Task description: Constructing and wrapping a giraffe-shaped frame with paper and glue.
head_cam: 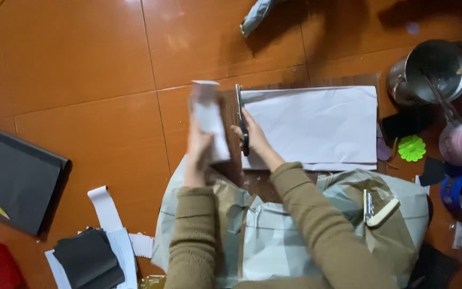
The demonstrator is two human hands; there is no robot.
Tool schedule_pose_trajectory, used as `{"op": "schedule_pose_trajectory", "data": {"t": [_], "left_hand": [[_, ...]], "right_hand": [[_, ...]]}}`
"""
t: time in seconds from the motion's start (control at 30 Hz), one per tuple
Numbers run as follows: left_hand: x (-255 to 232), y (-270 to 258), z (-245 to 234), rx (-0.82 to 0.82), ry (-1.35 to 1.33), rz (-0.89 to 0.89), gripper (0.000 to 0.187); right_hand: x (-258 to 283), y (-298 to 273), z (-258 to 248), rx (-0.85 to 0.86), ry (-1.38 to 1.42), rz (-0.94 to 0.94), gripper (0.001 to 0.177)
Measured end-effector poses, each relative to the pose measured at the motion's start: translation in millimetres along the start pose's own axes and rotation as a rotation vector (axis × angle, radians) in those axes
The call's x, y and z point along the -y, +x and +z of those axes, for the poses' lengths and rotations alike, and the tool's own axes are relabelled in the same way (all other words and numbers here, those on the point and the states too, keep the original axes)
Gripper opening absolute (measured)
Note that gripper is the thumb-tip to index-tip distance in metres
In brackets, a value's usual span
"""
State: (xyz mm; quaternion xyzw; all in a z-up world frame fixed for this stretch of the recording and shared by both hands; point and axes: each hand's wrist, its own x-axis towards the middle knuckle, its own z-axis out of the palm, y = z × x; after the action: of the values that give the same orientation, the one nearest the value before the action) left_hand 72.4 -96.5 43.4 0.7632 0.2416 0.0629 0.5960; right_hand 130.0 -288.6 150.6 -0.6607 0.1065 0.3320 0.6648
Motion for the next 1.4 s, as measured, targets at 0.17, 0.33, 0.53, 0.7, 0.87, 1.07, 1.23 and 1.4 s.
{"op": "schedule_pose_trajectory", "data": {"t": [0.17,0.33,0.53,0.7,0.87,1.07,1.23,1.4], "left_hand": [[46,10,-109,-0.382,0.011,-0.085,0.092],[47,1,-81,-0.812,1.079,-0.038,0.078],[-9,-53,43,0.302,0.677,0.081,0.034],[22,-83,75,0.200,0.549,-0.063,0.039],[21,-81,73,0.248,0.193,-0.297,0.039],[0,-83,80,0.317,-0.165,-0.483,0.035],[-49,-94,88,0.321,-0.444,-0.584,0.047],[-55,-88,87,0.355,-0.348,-0.383,0.066]], "right_hand": [[17,-75,-64,0.245,-0.173,-0.087,0.076],[-1,-168,-126,0.251,-0.153,0.070,0.079],[-35,-229,-144,0.365,0.052,0.390,0.088],[-54,-219,-134,0.350,0.219,0.664,0.094],[-56,-204,-115,0.316,0.216,0.646,0.094],[-41,-205,-108,0.322,0.198,0.627,0.092],[-36,-196,-103,0.332,0.162,0.582,0.094],[-30,-183,-97,0.309,0.102,0.532,0.098]]}}
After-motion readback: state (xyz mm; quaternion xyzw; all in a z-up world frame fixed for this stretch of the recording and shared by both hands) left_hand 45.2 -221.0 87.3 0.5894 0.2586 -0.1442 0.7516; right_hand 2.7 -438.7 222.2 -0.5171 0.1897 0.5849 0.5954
